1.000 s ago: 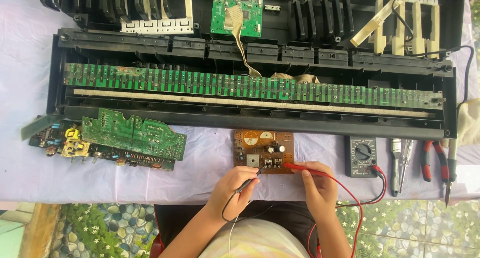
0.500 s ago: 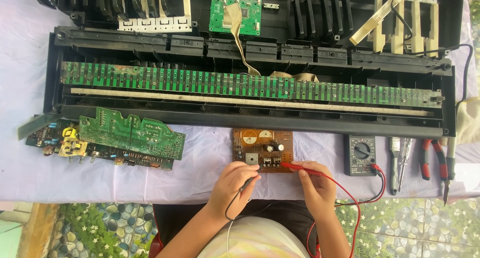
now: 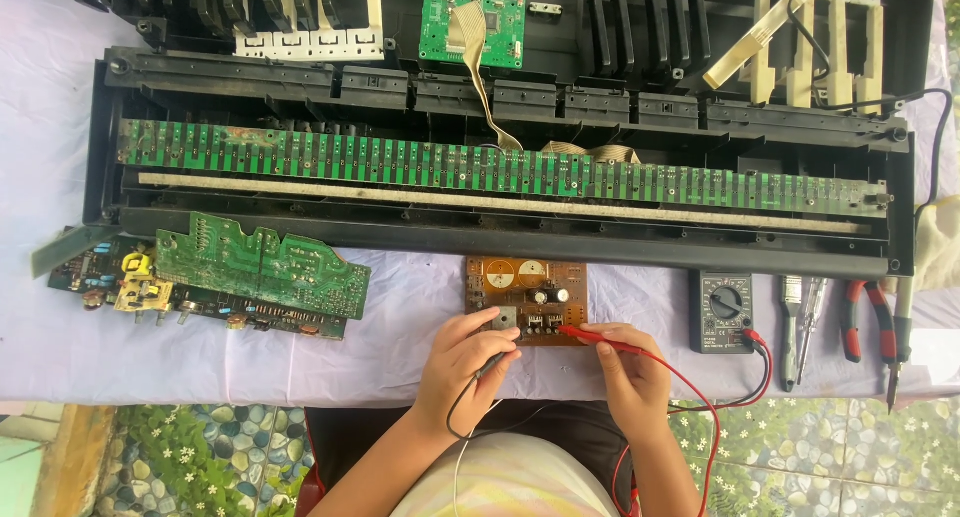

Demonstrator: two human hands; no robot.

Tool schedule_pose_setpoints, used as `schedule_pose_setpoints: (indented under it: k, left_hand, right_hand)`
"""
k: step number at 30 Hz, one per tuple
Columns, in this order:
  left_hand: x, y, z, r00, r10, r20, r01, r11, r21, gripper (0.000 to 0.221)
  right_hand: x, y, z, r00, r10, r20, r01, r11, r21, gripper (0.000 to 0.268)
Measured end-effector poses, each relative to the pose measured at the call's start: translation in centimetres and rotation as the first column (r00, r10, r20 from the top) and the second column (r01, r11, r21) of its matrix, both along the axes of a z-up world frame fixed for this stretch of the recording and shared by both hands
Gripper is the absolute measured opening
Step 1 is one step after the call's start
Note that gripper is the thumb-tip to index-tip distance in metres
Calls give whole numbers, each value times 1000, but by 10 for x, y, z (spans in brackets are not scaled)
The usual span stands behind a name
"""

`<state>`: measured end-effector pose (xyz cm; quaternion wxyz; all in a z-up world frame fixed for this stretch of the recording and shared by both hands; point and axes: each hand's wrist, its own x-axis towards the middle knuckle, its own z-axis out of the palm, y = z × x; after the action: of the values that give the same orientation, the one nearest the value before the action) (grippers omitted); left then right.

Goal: Testing electrical components on a power board from a disassembled keyboard using a digital multimeter.

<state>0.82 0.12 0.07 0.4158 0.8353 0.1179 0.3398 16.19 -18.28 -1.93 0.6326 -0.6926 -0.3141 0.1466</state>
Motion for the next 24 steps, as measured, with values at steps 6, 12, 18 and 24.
schedule_pose_setpoints:
  k: [6,12,18,24]
  left_hand:
    - [1,1,3,1000,-6,-27,5,1000,-9,5]
    - [-3,2,8,992,37,123,-31,998,-48,6]
    - [4,6,11,993,119,-25,-122,976,-179,3]
    - [25,14,-8,989,128,68,-121,988,-100,12]
  right_hand:
    - [2,1,3,999,25,26,-26,999,23,10]
    - [-1,5,9,989,-110,-102,118,991,70,7]
    - [8,20,15,967,-171,-190,182,982,44,16]
    - [32,31,-19,1000,-21,-18,22,1000,12,23]
